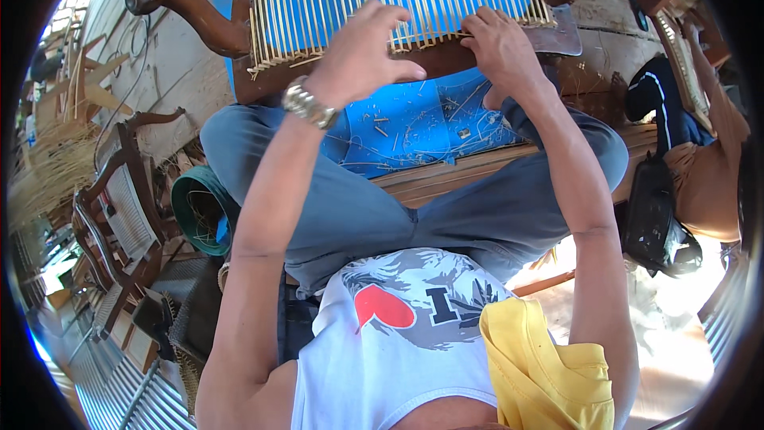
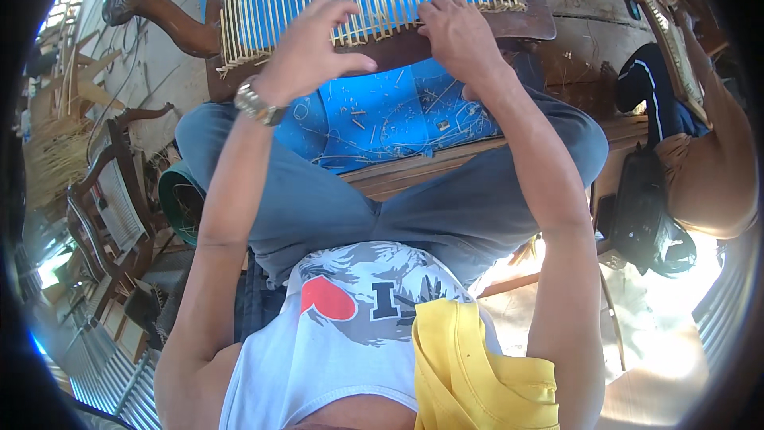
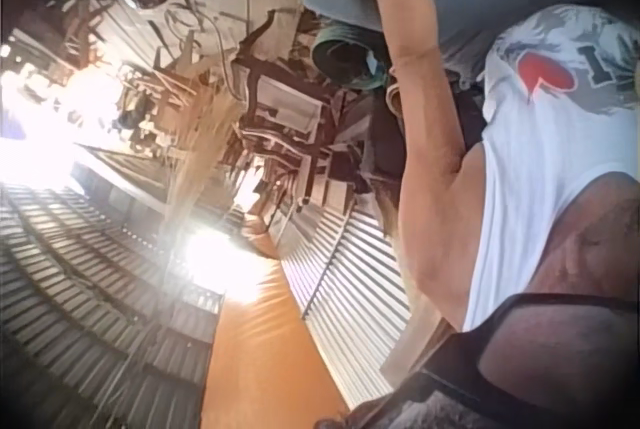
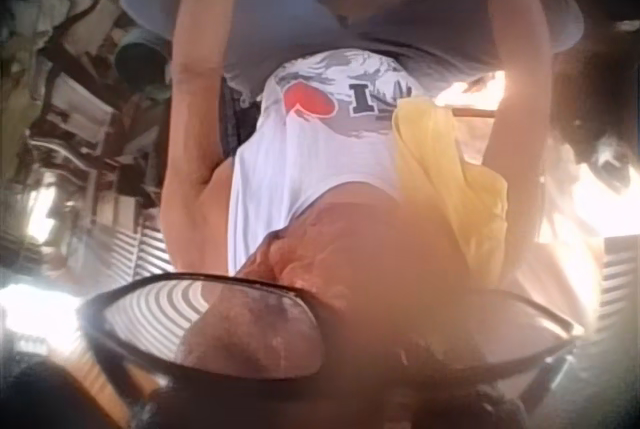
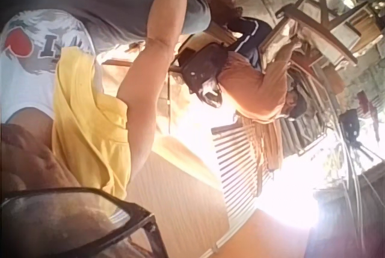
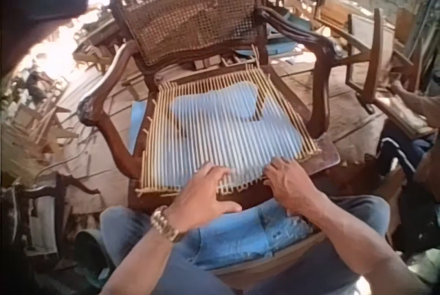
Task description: Weaving or repairing the seat of a wooden chair frame using thin cording.
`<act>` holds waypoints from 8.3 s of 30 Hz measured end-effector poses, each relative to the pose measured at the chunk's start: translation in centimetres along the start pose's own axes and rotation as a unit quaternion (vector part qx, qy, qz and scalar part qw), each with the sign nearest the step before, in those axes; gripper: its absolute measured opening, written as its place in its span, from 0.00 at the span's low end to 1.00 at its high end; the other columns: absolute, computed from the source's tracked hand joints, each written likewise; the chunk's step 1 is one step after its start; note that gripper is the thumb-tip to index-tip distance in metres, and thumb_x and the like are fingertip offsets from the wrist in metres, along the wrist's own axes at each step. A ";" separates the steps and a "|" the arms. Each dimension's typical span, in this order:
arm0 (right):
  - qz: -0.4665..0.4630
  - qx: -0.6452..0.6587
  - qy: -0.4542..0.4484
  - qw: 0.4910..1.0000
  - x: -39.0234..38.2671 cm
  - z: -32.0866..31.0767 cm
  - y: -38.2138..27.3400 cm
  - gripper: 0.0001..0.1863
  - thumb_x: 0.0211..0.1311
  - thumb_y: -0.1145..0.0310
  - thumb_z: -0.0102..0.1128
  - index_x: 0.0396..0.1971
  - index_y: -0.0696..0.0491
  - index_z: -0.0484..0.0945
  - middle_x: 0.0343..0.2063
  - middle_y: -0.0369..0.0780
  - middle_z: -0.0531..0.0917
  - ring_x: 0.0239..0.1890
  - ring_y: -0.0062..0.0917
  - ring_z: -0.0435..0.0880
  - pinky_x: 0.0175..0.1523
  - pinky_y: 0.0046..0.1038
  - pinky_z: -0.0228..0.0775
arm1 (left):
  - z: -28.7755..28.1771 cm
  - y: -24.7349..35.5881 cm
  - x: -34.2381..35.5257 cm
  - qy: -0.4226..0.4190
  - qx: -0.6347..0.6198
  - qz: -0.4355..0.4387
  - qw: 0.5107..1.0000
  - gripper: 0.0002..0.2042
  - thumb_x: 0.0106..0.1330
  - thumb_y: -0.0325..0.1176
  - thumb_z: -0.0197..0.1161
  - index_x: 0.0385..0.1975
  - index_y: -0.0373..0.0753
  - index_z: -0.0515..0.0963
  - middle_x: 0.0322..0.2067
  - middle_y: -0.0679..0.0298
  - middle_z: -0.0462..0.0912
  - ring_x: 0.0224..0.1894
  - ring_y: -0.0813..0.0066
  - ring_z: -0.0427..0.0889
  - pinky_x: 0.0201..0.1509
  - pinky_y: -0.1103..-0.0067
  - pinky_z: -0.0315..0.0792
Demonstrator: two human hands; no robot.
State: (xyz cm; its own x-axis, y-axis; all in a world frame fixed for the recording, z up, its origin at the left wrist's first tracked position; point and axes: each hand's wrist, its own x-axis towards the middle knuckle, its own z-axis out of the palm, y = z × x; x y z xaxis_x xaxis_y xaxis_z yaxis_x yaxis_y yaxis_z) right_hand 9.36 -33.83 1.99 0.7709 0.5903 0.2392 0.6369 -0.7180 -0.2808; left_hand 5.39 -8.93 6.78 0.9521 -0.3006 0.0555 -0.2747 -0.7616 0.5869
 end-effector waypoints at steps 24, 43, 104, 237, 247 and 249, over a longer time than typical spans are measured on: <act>0.081 0.026 -0.029 0.996 1.6 1.6 1.3 0.15 0.63 0.59 0.58 0.34 0.55 0.84 0.31 0.48 0.86 0.35 0.42 0.86 0.44 0.42 0.79 | 4.8 -0.2 1.9 -0.053 0.178 -0.019 0.982 0.35 0.29 0.43 0.82 0.42 0.43 0.74 0.40 0.55 0.73 0.43 0.53 0.73 0.50 0.64 0.71; 0.136 0.059 0.044 0.988 0.0 0.9 -0.3 0.16 0.66 0.56 0.57 0.30 0.55 0.79 0.28 0.47 0.83 0.33 0.45 0.83 0.37 0.43 0.75 | 6.5 2.6 2.7 -0.002 0.173 0.009 0.985 0.38 0.32 0.45 0.84 0.46 0.35 0.75 0.44 0.53 0.74 0.51 0.53 0.74 0.56 0.64 0.71; 0.069 0.257 -0.066 0.962 2.9 -3.0 -4.3 0.26 0.52 0.65 0.71 0.50 0.57 0.74 0.43 0.45 0.77 0.46 0.33 0.80 0.50 0.35 0.74 | 0.5 -1.1 -1.6 -0.070 0.062 -0.012 0.996 0.43 0.32 0.46 0.84 0.51 0.33 0.73 0.46 0.53 0.73 0.53 0.54 0.73 0.58 0.64 0.71; 0.183 0.081 -0.011 0.980 -0.5 0.8 0.6 0.16 0.67 0.57 0.56 0.31 0.56 0.78 0.25 0.49 0.82 0.31 0.47 0.82 0.36 0.45 0.73 | 2.4 -1.6 2.3 -0.051 0.067 0.065 0.994 0.13 0.64 0.27 0.57 0.48 0.34 0.72 0.19 0.56 0.81 0.23 0.56 0.82 0.28 0.64 0.77; 0.163 0.083 0.025 0.983 -0.5 1.6 1.3 0.16 0.67 0.57 0.57 0.28 0.56 0.78 0.21 0.47 0.80 0.27 0.45 0.81 0.33 0.44 0.71 | 4.0 2.7 1.3 -0.068 0.086 0.030 0.994 0.21 0.55 0.34 0.72 0.47 0.32 0.76 0.43 0.54 0.75 0.50 0.57 0.75 0.54 0.67 0.73; 0.171 0.090 0.021 0.981 -0.4 1.5 1.2 0.17 0.67 0.57 0.57 0.27 0.56 0.78 0.20 0.47 0.80 0.27 0.44 0.81 0.33 0.44 0.71 | 4.0 3.2 1.8 -0.084 0.097 0.018 0.992 0.31 0.43 0.42 0.81 0.45 0.32 0.76 0.43 0.53 0.75 0.50 0.57 0.75 0.56 0.66 0.73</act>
State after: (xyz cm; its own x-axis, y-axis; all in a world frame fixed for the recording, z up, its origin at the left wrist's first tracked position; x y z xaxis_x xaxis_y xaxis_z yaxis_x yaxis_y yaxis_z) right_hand 9.83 -34.33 0.18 0.9414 0.3072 0.1395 0.3341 -0.7922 -0.5106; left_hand 5.71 -14.20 5.51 0.9096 -0.4093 -0.0711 -0.3450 -0.8395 0.4197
